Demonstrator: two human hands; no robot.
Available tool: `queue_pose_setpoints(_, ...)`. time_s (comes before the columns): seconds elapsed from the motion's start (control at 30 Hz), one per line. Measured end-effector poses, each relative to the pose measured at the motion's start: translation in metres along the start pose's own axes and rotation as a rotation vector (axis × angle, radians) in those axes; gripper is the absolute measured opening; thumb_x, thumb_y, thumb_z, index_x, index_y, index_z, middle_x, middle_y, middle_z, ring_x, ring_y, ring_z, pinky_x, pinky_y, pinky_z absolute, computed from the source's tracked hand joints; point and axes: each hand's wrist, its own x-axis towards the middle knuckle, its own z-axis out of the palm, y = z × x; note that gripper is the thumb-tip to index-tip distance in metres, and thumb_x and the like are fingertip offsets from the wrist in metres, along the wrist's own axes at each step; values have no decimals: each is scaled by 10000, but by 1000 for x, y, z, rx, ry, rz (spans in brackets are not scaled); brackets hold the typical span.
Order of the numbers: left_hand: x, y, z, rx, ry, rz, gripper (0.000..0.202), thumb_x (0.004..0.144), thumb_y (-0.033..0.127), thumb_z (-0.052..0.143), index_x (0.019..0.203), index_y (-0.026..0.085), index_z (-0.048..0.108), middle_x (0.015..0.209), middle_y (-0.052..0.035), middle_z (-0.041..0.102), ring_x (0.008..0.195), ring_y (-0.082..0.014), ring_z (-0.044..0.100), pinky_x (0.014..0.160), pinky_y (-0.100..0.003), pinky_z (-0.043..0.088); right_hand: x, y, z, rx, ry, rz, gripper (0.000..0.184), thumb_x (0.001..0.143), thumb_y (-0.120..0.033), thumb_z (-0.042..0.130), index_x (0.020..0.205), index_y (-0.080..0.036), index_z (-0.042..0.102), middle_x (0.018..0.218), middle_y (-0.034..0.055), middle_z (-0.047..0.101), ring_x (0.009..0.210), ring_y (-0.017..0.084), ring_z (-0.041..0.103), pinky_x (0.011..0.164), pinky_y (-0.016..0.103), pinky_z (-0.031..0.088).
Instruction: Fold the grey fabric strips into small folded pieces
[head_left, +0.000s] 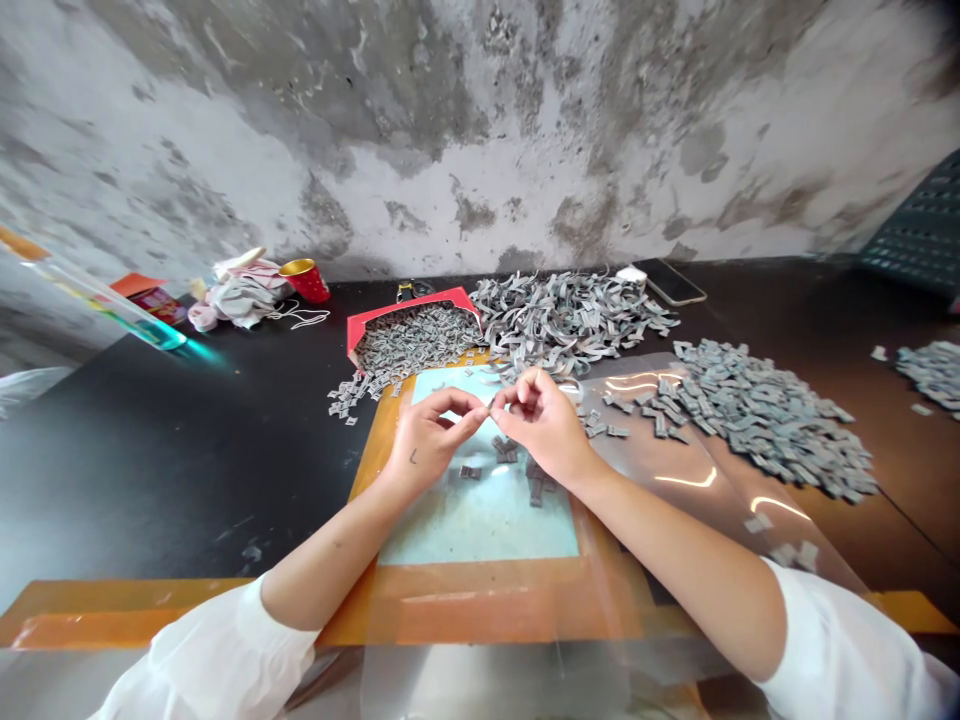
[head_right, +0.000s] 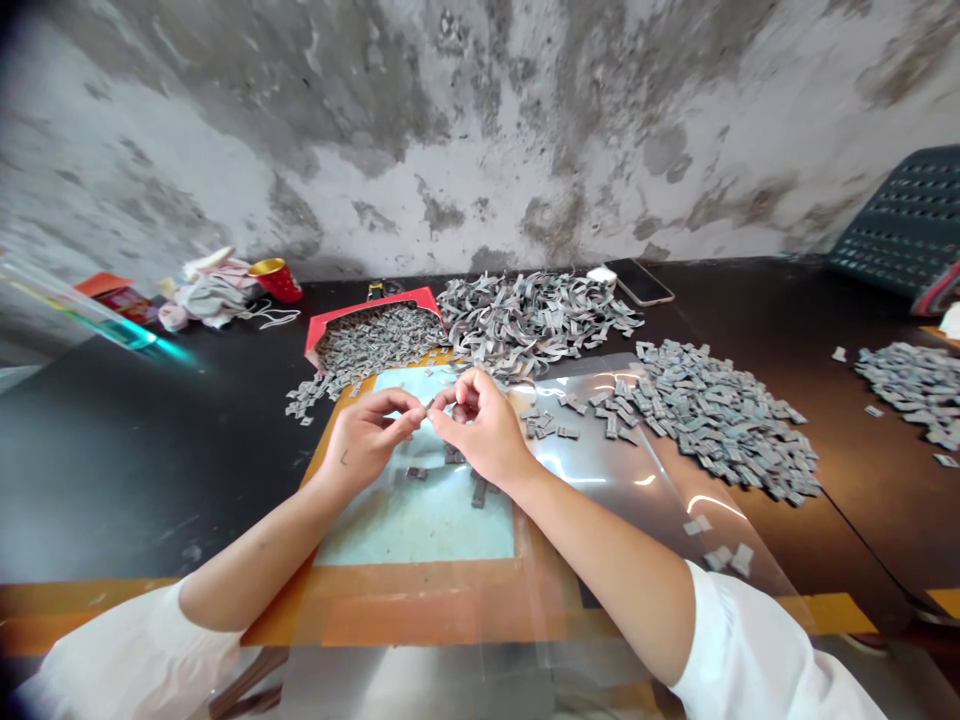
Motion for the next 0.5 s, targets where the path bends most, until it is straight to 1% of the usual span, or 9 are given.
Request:
queue_pose_setpoints(0.1,0,-2,0,-28,-4,-5,251,774,406,706,759,158,670,732,-33,644,637,-129,564,556,-223,476,0,-1,1,7,-2,6,365,740,-305,656,782,-244,299,803,-36,613,537,81,384,533,229,351)
queue_pose_setpoints(0.2,-1,-1,-2,-35,-29,30,228,794,392,689,812,165,684,789,-45,664,697,-146,601,602,-238,506,-1,-3,0,-12,-10,-1,334,750,-284,640,769,-241,310,797,-33,613,565,90,417,568,238,373)
queue_pose_setpoints(0.27,-1,1,-4,19,-38,84,200,798,365,689,871,179,710,857,-55,681,769,-159,621,637,-239,515,0,-4,-1,-41,-8,-12,313,758,-271,630,761,-238,319,798,-27,615,574,92,420,577,241,374)
queue_pose_setpoints(0.33,-1,4,-6,98,-36,132,181,799,340,690,908,200,730,892,-55,688,797,-158,622,644,-230,509,0,-5,-2,-101,4,-30,300,763,-267,623,748,-235,325,797,-21,620,572,94,412,577,245,369)
queue_pose_setpoints(0.4,-1,6,-7,154,-39,148,162,804,330,683,897,208,736,884,-49,690,774,-149,615,623,-220,497,-1,-6,-3,-176,12,-50,298,762,-269,619,730,-235,325,788,-15,625,579,100,418,584,251,374)
queue_pose_setpoints(0.5,0,6,-6,164,-37,116,151,796,335,685,836,195,727,837,-44,690,719,-142,601,584,-214,476,-2,-7,-1,-217,15,-66,300,764,-263,609,713,-235,315,773,-14,625,591,105,436,597,252,384)
